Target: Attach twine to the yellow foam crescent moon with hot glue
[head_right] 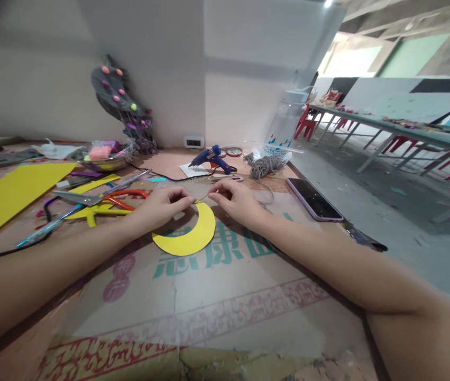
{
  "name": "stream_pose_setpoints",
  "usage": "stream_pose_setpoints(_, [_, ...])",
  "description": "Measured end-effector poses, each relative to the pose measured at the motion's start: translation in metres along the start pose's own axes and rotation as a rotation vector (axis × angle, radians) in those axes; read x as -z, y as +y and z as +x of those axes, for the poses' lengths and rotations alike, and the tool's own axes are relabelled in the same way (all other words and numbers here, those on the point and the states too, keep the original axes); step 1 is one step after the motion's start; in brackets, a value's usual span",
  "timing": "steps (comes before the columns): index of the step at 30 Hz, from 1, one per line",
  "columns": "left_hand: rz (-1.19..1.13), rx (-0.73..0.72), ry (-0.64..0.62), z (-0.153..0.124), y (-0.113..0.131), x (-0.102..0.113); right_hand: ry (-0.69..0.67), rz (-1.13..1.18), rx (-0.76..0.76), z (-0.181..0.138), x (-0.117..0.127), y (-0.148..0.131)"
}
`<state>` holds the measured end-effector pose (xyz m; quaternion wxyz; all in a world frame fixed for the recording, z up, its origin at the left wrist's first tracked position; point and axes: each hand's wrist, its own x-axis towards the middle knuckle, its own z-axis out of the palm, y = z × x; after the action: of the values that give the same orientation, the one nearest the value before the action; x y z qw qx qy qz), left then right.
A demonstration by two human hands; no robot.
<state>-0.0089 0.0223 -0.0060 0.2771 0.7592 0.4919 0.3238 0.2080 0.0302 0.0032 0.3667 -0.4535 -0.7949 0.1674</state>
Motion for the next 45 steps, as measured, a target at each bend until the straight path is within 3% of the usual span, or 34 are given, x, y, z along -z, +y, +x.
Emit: stream_pose_setpoints(45, [-0.161, -0.057, -0.18, -0.0051, 0.004, -0.0023, -0.007, -0.068, 0.03, 0.0008, -0.0014, 0.0005])
